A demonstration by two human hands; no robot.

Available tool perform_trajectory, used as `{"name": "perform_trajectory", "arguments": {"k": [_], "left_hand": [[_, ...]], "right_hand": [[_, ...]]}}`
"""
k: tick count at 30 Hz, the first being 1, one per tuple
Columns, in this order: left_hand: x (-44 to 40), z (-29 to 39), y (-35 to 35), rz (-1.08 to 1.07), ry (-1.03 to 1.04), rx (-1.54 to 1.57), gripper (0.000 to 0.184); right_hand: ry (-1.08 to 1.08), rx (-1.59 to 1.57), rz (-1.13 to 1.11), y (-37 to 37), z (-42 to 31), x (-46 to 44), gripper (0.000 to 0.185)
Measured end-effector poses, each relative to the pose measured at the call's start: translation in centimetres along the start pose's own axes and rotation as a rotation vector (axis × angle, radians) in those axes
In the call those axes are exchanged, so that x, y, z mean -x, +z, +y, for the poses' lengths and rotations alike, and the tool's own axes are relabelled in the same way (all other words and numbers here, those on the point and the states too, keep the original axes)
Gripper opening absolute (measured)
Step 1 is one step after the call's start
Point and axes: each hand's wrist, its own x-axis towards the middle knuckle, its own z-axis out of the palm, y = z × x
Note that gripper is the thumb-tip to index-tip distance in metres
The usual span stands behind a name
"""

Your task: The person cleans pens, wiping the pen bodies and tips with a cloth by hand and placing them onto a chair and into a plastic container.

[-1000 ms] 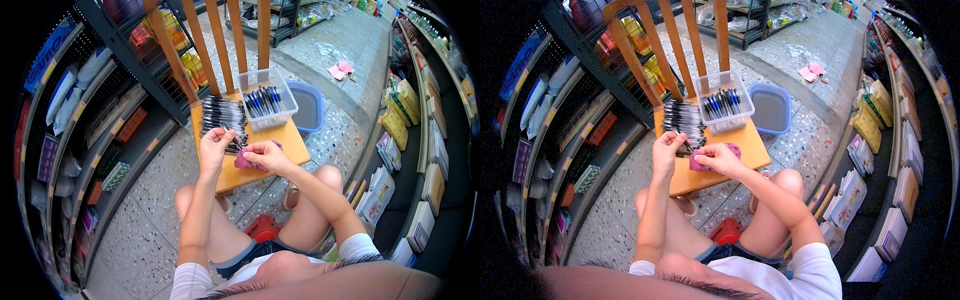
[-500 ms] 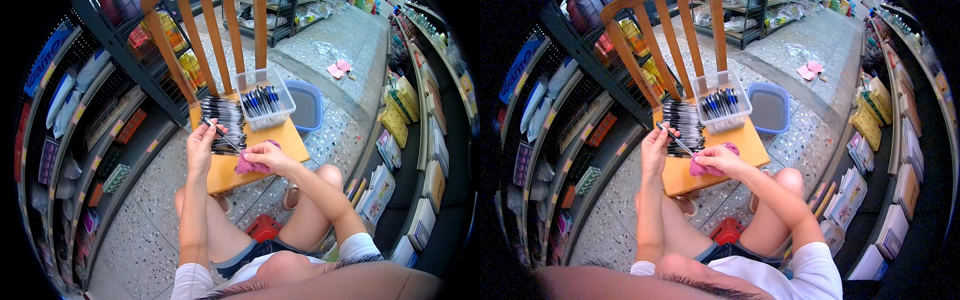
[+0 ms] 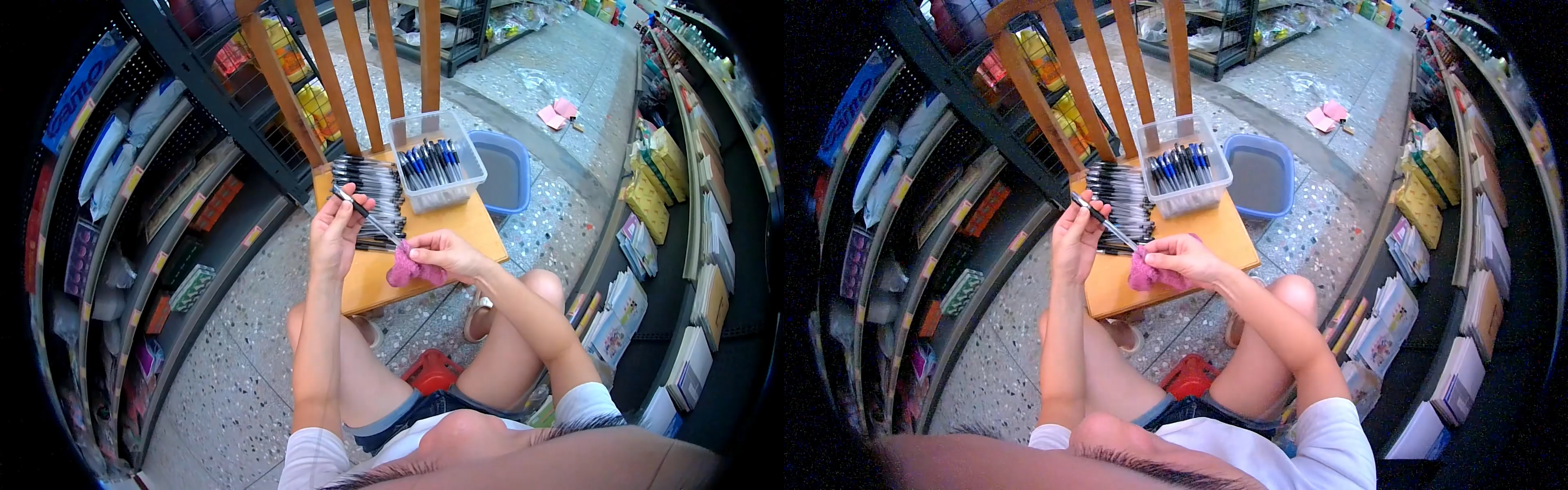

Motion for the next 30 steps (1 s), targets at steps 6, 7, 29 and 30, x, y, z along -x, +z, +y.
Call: {"name": "perform_trajectory", "arguments": {"k": [6, 7, 29, 30], "left_hand": [[1.2, -0.5, 2.0, -0.021, 0.216, -0.476, 0.022], [1.4, -0.6, 2.2, -0.038, 0.234, -0.499, 0.022], [-0.4, -2.8, -2.3, 0.179, -0.266, 0.002, 0.021], [-0.4, -3.0, -2.3, 0.197, -0.317, 0.021, 0.022]], "right_hand": [[0.031, 0.307, 0.174, -1.2, 0.0, -0.5, 0.023], [0.031, 0.333, 0.192, -1.3, 0.0, -0.5, 0.022], [-0.265, 0.365, 0.086, -0.5, -0.9, 0.7, 0.015], [-0.231, 0.366, 0.075, -0.8, -0.9, 0.8, 0.015]]}}
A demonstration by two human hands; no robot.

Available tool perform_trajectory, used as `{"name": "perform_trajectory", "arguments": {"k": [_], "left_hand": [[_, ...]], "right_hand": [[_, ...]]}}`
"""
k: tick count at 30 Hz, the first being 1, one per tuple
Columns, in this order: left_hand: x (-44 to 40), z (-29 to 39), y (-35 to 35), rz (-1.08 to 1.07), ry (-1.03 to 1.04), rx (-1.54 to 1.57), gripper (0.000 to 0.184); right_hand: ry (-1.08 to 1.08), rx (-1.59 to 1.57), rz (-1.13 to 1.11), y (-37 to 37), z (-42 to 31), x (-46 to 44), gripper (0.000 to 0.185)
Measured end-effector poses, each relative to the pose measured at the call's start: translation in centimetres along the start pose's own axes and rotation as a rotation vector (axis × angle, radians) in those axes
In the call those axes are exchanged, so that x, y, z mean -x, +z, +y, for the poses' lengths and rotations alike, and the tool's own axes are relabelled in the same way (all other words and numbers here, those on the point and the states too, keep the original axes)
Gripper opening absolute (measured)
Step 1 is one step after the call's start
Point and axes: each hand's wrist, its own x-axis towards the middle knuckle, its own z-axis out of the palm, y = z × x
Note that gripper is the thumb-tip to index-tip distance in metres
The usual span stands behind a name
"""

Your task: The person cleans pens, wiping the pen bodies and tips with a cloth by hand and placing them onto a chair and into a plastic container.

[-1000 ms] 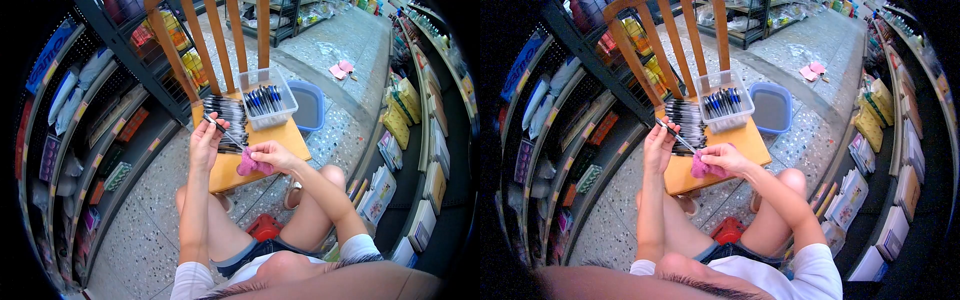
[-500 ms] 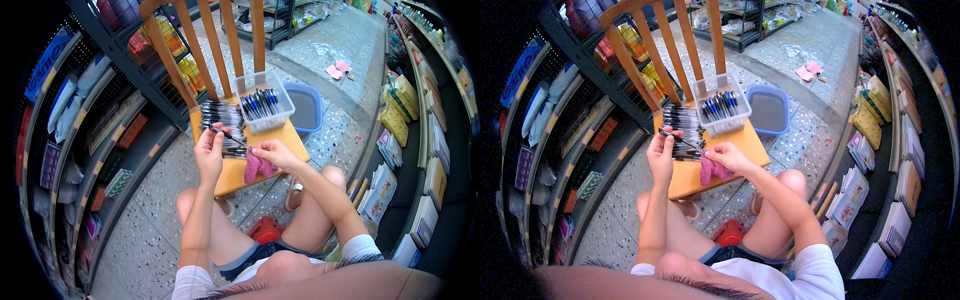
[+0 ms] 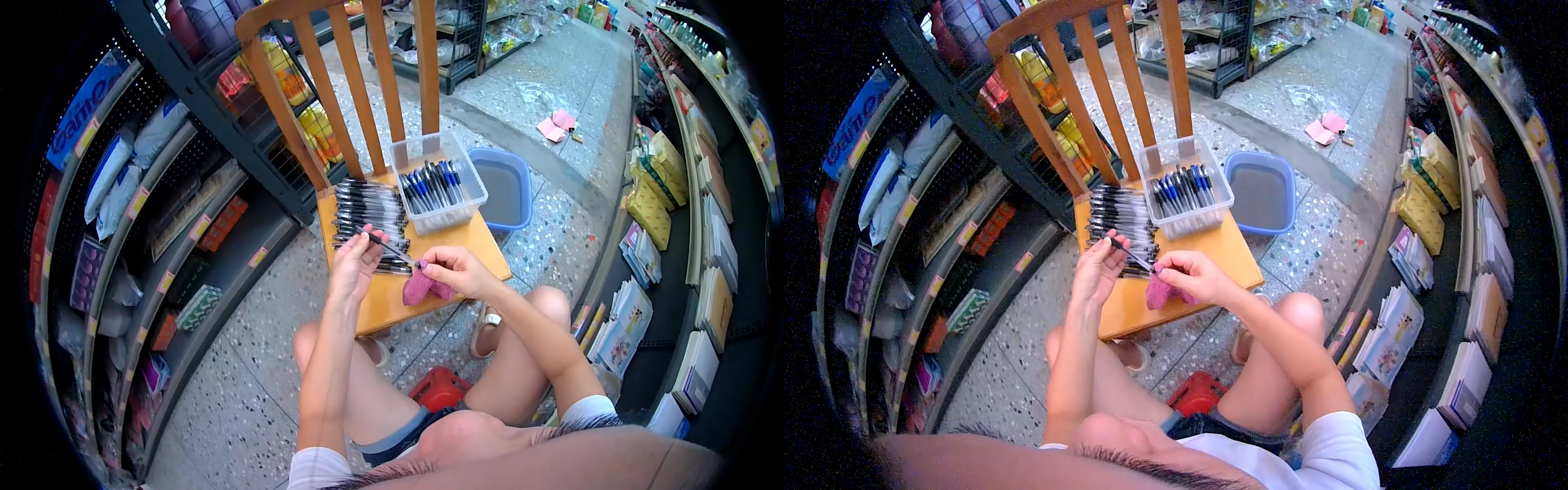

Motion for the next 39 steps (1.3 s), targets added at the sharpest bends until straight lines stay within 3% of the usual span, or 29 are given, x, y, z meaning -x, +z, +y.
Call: {"name": "perform_trajectory", "arguments": {"k": [4, 7, 10, 13, 19, 22, 25, 37, 39], "left_hand": [[-0.2, -0.2, 0.3, -0.037, -0.006, 0.005, 0.027], [-0.1, -0.1, 0.9, -0.053, 0.009, -0.039, 0.029], [-0.3, -0.2, 1.0, -0.051, 0.035, -0.062, 0.030], [-0.6, -0.4, 1.0, -0.057, 0.053, -0.061, 0.029], [-0.6, -0.5, 1.4, -0.033, 0.069, -0.069, 0.025], [-0.4, -0.3, 2.0, -0.036, 0.067, -0.066, 0.024], [-0.9, 0.3, 2.9, -0.030, 0.087, -0.067, 0.024], [-5.0, 3.5, 9.4, -0.097, 0.115, -0.286, 0.028], [-5.8, 3.7, 10.6, -0.108, 0.109, -0.309, 0.028]], "right_hand": [[-0.130, 0.283, 0.034, -0.2, -0.4, 0.1, 0.014], [-0.323, 0.888, 0.080, -1.0, 0.0, 0.0, 0.015], [-0.155, 1.031, 0.072, -1.2, 0.7, 0.3, 0.021], [-0.151, 0.990, 0.133, -0.9, 0.0, 0.8, 0.026], [-0.512, 1.136, 0.320, -1.4, -0.9, 1.1, 0.024], [-0.322, 0.746, 0.225, -2.0, -0.3, 1.0, 0.022], [-0.218, 0.533, 0.284, -1.6, -0.9, 1.1, 0.020], [-0.176, 0.360, 0.456, -2.9, -2.9, -0.1, 0.020], [-0.213, 0.451, 0.493, -3.4, -3.1, -0.4, 0.021]]}}
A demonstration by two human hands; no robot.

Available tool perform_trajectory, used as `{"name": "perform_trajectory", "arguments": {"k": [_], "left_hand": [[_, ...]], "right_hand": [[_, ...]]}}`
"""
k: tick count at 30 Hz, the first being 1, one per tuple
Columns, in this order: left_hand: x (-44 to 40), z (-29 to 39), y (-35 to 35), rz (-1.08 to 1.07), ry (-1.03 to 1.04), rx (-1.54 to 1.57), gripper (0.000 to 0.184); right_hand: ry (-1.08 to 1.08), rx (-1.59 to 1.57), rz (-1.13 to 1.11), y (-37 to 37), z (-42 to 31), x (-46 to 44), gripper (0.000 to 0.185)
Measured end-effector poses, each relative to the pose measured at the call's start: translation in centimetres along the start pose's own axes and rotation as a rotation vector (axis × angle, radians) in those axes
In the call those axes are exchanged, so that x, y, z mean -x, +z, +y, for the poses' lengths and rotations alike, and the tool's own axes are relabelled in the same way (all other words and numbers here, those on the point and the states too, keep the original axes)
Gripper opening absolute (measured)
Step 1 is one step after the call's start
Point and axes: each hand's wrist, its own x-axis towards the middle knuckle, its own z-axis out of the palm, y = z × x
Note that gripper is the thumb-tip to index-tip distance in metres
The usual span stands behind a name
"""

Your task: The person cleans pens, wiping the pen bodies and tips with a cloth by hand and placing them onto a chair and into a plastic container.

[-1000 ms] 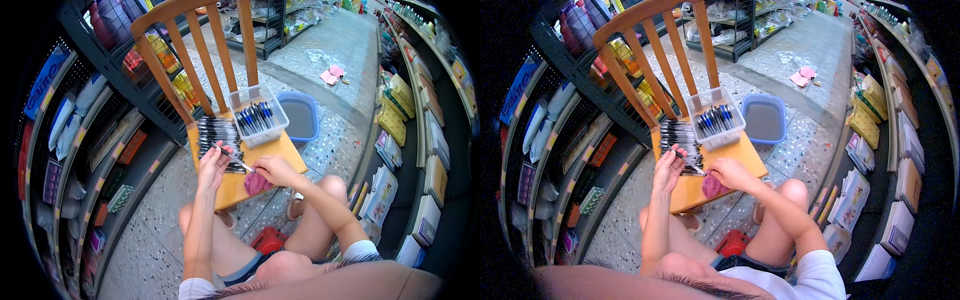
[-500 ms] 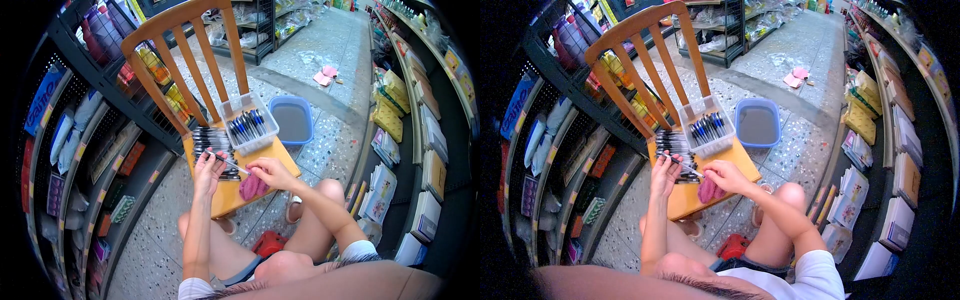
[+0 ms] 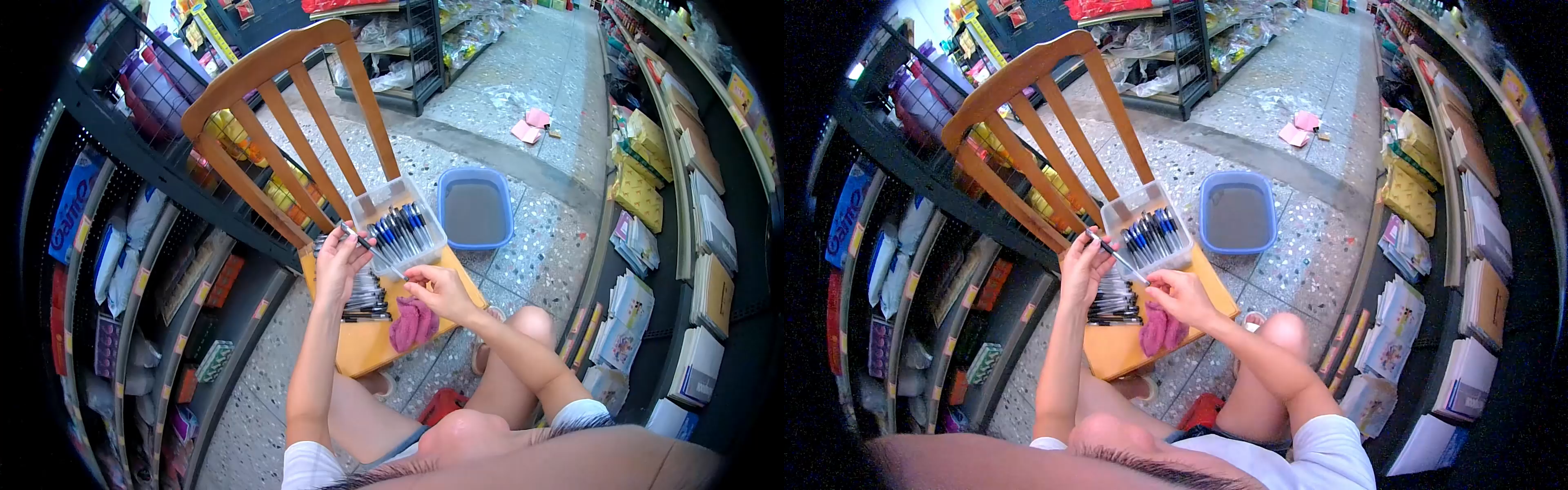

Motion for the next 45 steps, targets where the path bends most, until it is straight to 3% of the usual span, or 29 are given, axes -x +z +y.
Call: {"name": "perform_trajectory", "arguments": {"k": [7, 10, 19, 31, 45], "left_hand": [[-4.1, -0.1, 0.8, -0.077, -0.057, -0.077, 0.029], [-5.8, 0.1, 1.5, -0.097, -0.107, -0.069, 0.030], [-11.6, -1.2, 1.8, -0.150, -0.217, -0.192, 0.026], [-15.1, -4.5, 1.6, -0.103, -0.342, -0.507, 0.030], [-17.0, -7.6, 1.2, -0.063, -0.374, -0.751, 0.013]], "right_hand": [[-0.104, 0.174, 0.144, -0.3, 1.2, -1.7, 0.014], [-0.261, 0.391, 0.198, -1.2, 1.4, -3.0, 0.010], [-0.148, 0.685, 0.376, -1.8, 1.8, -5.1, 0.009], [-0.010, 0.744, 0.260, -2.0, 3.3, -6.1, 0.014], [0.014, 0.692, 0.208, -1.9, 4.1, -6.1, 0.016]]}}
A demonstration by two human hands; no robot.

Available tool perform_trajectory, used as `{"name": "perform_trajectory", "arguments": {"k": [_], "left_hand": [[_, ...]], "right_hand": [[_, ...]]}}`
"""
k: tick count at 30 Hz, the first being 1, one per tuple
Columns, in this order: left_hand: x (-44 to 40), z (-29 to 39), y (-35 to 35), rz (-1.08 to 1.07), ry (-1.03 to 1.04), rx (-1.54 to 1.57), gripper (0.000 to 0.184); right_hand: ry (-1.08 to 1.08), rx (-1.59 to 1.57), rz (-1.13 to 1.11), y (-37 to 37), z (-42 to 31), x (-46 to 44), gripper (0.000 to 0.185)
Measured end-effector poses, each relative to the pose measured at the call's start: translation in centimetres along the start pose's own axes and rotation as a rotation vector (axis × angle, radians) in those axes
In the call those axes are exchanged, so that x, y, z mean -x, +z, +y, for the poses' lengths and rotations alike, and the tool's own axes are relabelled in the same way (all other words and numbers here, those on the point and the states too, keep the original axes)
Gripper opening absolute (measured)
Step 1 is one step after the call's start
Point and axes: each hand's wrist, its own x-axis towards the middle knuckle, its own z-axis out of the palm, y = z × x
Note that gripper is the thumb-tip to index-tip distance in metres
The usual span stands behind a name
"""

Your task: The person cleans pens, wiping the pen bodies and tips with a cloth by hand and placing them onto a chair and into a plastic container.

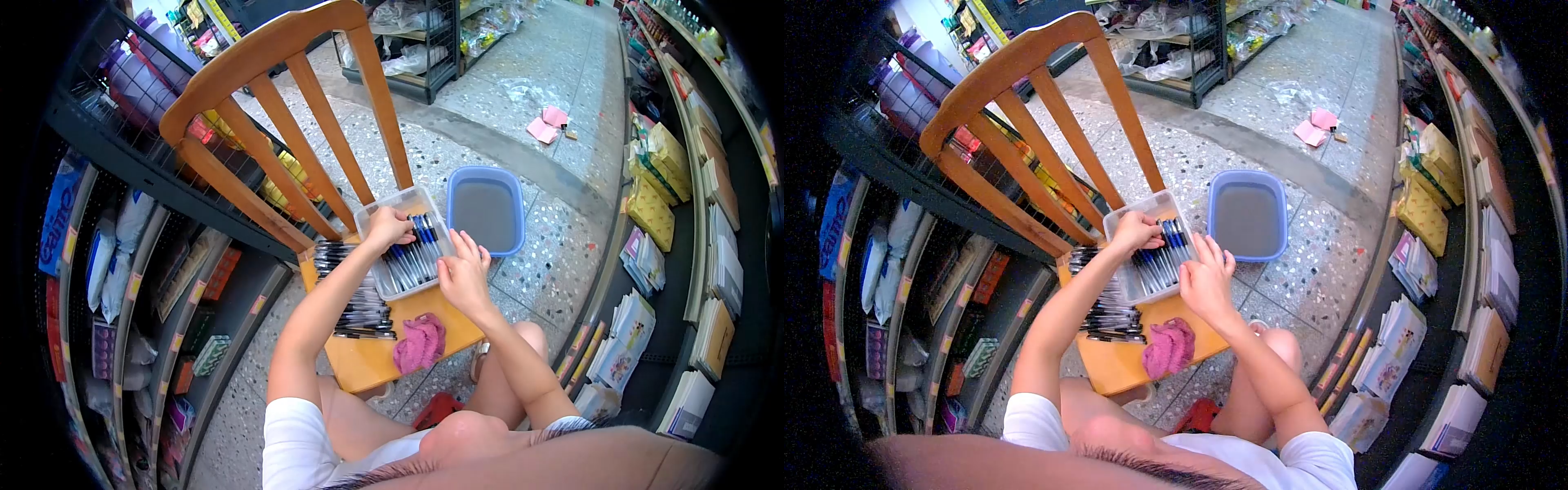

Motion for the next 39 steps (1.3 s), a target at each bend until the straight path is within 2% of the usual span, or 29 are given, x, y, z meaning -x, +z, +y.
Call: {"name": "perform_trajectory", "arguments": {"k": [4, 14, 19, 23, 27, 30, 31, 34, 35, 39], "left_hand": [[0.1, 0.0, 0.2, 0.011, 0.000, -0.029, 0.012], [1.5, 0.8, -0.3, 0.014, 0.046, -0.018, 0.019], [9.4, 2.2, -2.1, 0.088, 0.247, 0.255, 0.028], [17.9, -0.8, -5.0, 0.236, 0.272, 0.407, 0.027], [21.0, -8.0, -7.5, 0.370, 0.153, 0.484, 0.026], [22.0, -12.3, -7.8, 0.394, 0.126, 0.542, 0.024], [22.3, -13.0, -7.5, 0.411, 0.112, 0.539, 0.023], [22.5, -15.4, -7.4, 0.418, 0.118, 0.556, 0.022], [22.7, -15.5, -7.2, 0.440, 0.125, 0.532, 0.022], [23.8, -16.2, -7.5, 0.474, 0.149, 0.488, 0.021]], "right_hand": [[0.009, 0.001, -0.034, -0.2, 0.0, 0.0, 0.016], [-0.034, -0.032, 0.052, 0.1, 0.2, 0.1, 0.018], [-0.083, -0.042, 0.180, 0.5, 0.1, 0.1, 0.015], [-0.300, -0.128, 0.308, -1.2, -2.4, -0.4, 0.014], [-0.599, -0.260, 0.224, -0.9, -5.1, 1.0, 0.016], [-0.722, -0.372, -0.041, 1.4, -6.5, 3.5, 0.013], [-0.773, -0.330, -0.103, 2.0, -7.2, 4.1, 0.007], [-0.828, -0.059, -0.326, 5.6, -7.4, 7.0, 0.005], [-0.775, 0.010, -0.400, 6.3, -7.7, 7.9, 0.007], [-0.679, 0.194, -0.419, 9.6, -7.3, 10.1, 0.011]]}}
